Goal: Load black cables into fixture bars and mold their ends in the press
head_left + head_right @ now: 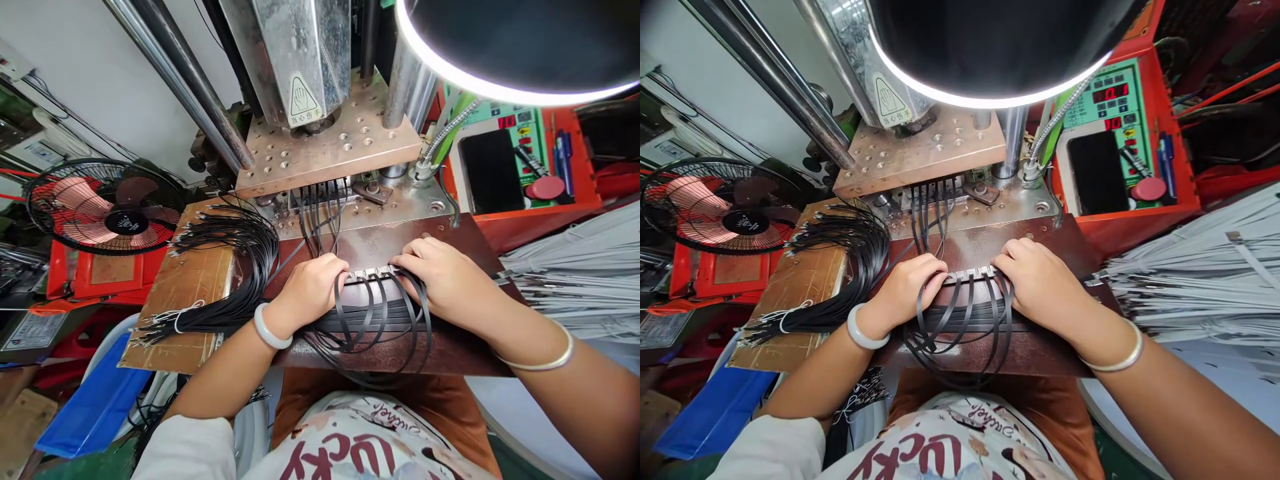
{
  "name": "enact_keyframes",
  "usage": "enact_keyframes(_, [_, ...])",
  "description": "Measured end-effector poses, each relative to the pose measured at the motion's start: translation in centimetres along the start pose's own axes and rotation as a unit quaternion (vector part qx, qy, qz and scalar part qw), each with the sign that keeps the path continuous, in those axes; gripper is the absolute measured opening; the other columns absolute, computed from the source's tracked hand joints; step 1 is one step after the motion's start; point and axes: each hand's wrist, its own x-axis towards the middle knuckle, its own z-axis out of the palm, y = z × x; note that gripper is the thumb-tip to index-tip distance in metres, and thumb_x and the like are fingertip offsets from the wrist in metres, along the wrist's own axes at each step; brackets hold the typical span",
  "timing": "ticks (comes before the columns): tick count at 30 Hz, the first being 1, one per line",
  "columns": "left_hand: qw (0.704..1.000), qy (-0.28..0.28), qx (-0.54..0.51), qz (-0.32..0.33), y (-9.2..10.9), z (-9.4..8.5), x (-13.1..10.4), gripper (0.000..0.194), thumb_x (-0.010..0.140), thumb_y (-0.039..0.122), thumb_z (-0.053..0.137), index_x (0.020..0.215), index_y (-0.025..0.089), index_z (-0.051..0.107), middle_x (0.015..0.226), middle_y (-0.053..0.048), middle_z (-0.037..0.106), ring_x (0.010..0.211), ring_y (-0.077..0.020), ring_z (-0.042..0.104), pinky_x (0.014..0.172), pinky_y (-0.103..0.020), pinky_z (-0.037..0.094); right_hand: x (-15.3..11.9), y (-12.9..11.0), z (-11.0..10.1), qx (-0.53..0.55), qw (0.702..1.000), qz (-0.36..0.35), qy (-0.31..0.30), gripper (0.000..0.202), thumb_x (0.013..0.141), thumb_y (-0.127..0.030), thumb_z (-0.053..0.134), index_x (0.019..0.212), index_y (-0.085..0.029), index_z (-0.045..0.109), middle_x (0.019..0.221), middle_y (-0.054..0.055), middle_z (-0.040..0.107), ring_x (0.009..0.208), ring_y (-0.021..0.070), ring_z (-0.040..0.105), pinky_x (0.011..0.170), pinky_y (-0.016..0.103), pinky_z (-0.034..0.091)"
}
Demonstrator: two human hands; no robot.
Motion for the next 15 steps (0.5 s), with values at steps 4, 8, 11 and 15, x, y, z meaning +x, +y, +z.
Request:
enact_keyframes(4, [0.993,-0.069,0.098,0.007,1.6,-0.1,0.2,0.022,0.096,0.013,0.039,0.09,0.014,0.06,0.087,-0.008,0.061,0.077,-0.02,0.059,0.067,-0.03,0.049,0.1,-0.1,0.3,0.002,1.0,0.004,-0.007,0.016,0.086,-0.02,0.051,0.093,-0.015,0.065,0.088,0.01,0.055,0.082,0.0249,0.051,0.074,0.038,0.043])
enact_keyframes(8, [0.997,-0.062,0.034,0.011,1.7,-0.4,-0.4,0.021,0.095,0.013,0.041,0.093,0.012,0.062,0.088,-0.008,0.062,0.081,-0.0196,0.06,0.073,-0.031,0.052,-0.6,0.1,-0.5,0.038,0.999,0.006,0.011,0.021,0.085,-0.018,0.047,0.1,-0.016,0.062,0.093,0.011,0.058,0.088,0.027,0.055,0.079,0.042,0.048])
enact_keyframes(11, [0.996,0.019,-0.084,-0.005,-0.9,-1.6,-0.8,0.027,0.095,0.02,0.047,0.119,0.012,0.057,0.101,-0.009,0.063,0.084,-0.0155,0.062,0.079,-0.027,0.054,-0.4,1.5,-2.0,0.066,0.995,0.028,0.063,0.027,0.086,-0.017,0.044,0.109,-0.02,0.057,0.103,0.011,0.061,0.095,0.0266,0.06,0.084,0.043,0.051])
enact_keyframes(15, [0.985,0.119,0.011,-0.121,-7.9,-3.7,2.1,0.046,0.094,0.012,0.038,0.139,0.006,0.042,0.129,-0.021,0.055,0.116,-0.0225,0.057,0.103,-0.038,0.047,6.0,4.5,-2.3,0.061,0.994,0.069,0.053,0.028,0.09,-0.027,0.044,0.111,-0.016,0.059,0.104,0.015,0.064,0.097,0.0292,0.062,0.09,0.046,0.051])
